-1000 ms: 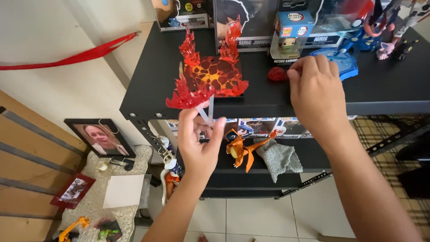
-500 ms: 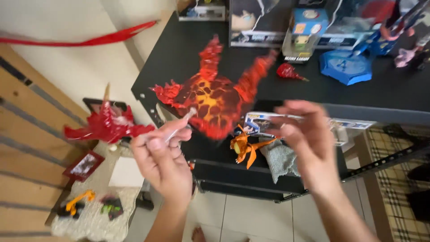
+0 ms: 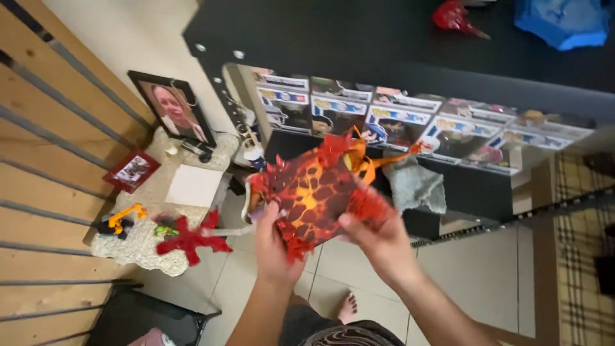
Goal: Dusting and arranging collectible action figures and boxes on a shelving unit.
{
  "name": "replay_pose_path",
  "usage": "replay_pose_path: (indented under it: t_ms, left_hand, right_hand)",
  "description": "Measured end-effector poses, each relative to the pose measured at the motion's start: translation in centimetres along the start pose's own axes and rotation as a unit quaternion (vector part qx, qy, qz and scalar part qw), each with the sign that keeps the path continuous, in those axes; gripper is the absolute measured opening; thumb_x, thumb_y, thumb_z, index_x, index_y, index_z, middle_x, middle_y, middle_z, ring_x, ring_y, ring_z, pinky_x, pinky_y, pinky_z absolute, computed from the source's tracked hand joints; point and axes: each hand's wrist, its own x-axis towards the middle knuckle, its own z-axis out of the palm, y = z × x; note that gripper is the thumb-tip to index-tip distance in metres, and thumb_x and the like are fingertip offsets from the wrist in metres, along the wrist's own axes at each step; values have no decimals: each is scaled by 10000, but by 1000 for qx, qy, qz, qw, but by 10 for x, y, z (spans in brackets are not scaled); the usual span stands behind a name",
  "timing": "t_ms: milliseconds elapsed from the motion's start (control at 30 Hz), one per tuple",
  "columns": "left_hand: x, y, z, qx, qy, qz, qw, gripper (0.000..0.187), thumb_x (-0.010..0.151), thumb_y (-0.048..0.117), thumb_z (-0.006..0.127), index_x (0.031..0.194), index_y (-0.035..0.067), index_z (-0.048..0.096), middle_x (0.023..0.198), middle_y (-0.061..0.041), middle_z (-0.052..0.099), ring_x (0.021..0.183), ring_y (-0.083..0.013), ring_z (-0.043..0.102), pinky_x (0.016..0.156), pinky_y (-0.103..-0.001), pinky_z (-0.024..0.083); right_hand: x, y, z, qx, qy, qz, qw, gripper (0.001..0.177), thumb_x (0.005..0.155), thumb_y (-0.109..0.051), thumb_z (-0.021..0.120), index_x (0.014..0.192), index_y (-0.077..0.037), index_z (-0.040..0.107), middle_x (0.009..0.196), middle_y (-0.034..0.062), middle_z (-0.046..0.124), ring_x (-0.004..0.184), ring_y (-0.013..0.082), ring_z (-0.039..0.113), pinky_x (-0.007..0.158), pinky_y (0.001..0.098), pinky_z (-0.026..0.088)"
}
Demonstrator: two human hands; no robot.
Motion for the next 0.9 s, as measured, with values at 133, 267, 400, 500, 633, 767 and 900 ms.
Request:
replay_pose_path:
  t_ms: [133, 267, 400, 500, 633, 767, 900]
  left_hand:
    - [9, -16, -35, -29, -19, -98, 995, 480, 1028, 282, 485, 1417, 2, 517, 1369, -165, 636, 1206, -320, 643, 1033, -489, 503]
    - [12, -28, -43, -1, 8, -117, 993, 471, 998, 275, 471, 1397, 29, 521, 1372, -144, 641, 1202, -295, 662, 1034, -472, 521]
    - [16, -46, -55, 50, 40, -120, 991, 467, 1009, 258, 486, 1426, 49, 488, 1357, -152, 634, 1194, -295, 649, 1036, -479, 509]
    - [15, -51, -56, 60, 69, -113, 989, 484, 975, 240, 494, 1445, 127, 462, 1336, -118, 639, 1178, -281, 652, 1015, -477, 515]
    - [17, -51, -80, 52, 81, -146, 985, 504, 993, 266, 516, 1451, 61, 468, 1338, -158, 656, 1184, -313, 657, 1014, -484, 529]
    - [24, -49, -87, 23, 34, -155, 987, 528, 991, 264, 538, 1456, 31, 444, 1367, -187, 633, 1215, -334, 640, 1036, -492, 524]
    - [28, -37, -48, 49, -20, -162, 985, 603, 891, 148, 535, 1485, 146, 428, 1390, -113, 605, 1236, -282, 626, 1041, -463, 514]
  right_hand:
    - [8, 17, -77, -35, -100, 2, 994, 759, 867, -248, 726, 1536, -56, 423, 1431, 93, 603, 1237, 159, 635, 995, 305, 552]
    - [72, 91, -216, -387, 218, -51, 894, 570, 914, -432, 695, 1338, -53, 745, 1169, 174, 791, 1069, 224, 742, 949, 346, 586]
    - [91, 75, -193, -666, 278, -92, 686, 730, 724, -555, 881, 1230, -91, 634, 1212, 176, 632, 1171, 364, 591, 949, 501, 491]
    - [99, 84, -211, -728, 290, -57, 618, 586, 712, -471, 893, 1134, -122, 686, 1148, 164, 656, 1099, 401, 607, 866, 546, 496]
    - [97, 88, -257, -587, 396, -106, 698, 303, 865, -286, 795, 1095, -118, 694, 993, 108, 724, 922, 355, 697, 789, 467, 556]
    - [80, 53, -263, -519, 403, -167, 735, 228, 936, -231, 753, 1072, -70, 665, 876, 89, 710, 785, 256, 715, 716, 389, 558]
    - [47, 32, -256, -378, 412, -282, 780, 259, 1021, -182, 746, 1177, -36, 600, 1113, 92, 602, 999, 195, 582, 869, 328, 511]
